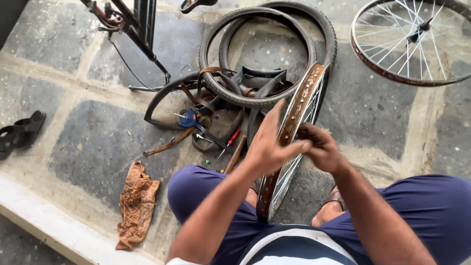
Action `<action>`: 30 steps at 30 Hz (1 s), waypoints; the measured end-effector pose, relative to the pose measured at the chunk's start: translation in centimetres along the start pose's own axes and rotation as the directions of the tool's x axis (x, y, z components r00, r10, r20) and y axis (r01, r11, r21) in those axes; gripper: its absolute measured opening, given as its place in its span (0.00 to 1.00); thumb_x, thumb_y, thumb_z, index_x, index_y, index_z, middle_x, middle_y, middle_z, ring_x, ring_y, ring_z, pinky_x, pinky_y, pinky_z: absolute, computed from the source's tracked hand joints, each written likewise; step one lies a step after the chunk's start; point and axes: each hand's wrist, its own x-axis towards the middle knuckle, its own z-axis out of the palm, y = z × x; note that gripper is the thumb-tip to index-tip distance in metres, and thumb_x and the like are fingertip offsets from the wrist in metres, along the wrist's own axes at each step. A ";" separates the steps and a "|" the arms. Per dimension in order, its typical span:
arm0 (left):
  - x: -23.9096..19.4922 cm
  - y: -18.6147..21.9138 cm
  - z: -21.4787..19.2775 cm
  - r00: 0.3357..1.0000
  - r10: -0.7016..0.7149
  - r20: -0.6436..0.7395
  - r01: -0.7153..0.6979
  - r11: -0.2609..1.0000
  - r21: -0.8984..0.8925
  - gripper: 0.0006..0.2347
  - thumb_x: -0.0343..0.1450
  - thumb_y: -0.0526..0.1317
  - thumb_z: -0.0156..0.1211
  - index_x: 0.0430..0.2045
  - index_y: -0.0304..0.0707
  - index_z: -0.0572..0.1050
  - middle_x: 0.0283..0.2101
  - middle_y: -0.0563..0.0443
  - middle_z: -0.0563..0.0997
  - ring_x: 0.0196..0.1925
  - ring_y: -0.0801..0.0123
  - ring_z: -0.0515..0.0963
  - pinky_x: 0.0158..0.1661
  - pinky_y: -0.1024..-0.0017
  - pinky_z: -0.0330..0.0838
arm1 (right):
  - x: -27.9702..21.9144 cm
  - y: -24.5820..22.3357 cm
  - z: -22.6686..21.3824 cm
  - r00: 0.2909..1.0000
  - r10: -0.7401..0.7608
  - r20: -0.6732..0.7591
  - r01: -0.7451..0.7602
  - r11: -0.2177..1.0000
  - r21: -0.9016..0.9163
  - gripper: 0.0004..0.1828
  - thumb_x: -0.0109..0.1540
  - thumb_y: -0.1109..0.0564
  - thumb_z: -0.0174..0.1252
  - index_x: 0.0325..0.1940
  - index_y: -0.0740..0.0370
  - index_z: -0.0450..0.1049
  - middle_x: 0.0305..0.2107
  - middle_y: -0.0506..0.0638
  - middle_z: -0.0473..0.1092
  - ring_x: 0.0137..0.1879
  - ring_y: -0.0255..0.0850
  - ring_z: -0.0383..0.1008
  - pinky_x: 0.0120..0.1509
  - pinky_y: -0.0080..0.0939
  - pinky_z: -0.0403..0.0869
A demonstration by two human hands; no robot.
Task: The person sits on the ground and uses a metal file to smooth the surface of a bicycle rim held between their legs. Nearby, a bicycle frame, spare tires, and various tools are visible on the concrete floor.
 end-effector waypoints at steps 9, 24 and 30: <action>0.2 1.8 0.7 0.989 -0.101 0.108 0.119 0.977 -0.179 0.43 0.62 0.38 0.63 0.75 0.28 0.51 0.62 0.30 0.78 0.63 0.53 0.80 0.64 0.65 0.70 | -2.7 -2.1 0.0 0.955 -0.184 -0.232 0.120 0.957 -0.264 0.07 0.71 0.62 0.54 0.50 0.68 0.75 0.45 0.56 0.76 0.50 0.39 0.78 0.56 0.42 0.80; -5.6 -0.5 1.1 0.998 0.025 0.064 -0.019 0.996 -0.086 0.43 0.67 0.44 0.69 0.76 0.35 0.50 0.79 0.32 0.52 0.83 0.40 0.48 0.77 0.49 0.49 | -0.7 -2.5 3.2 0.992 -0.080 -0.096 0.106 0.947 0.303 0.13 0.72 0.64 0.50 0.60 0.72 0.72 0.49 0.55 0.76 0.56 0.40 0.77 0.62 0.40 0.75; -5.7 -1.0 1.0 0.998 0.017 0.056 -0.009 0.989 -0.145 0.43 0.69 0.47 0.68 0.77 0.36 0.49 0.79 0.33 0.51 0.83 0.41 0.50 0.76 0.47 0.52 | -1.3 -2.1 3.0 0.991 -0.055 -0.122 0.077 0.981 0.181 0.14 0.74 0.64 0.51 0.61 0.75 0.72 0.47 0.56 0.76 0.53 0.39 0.75 0.58 0.39 0.73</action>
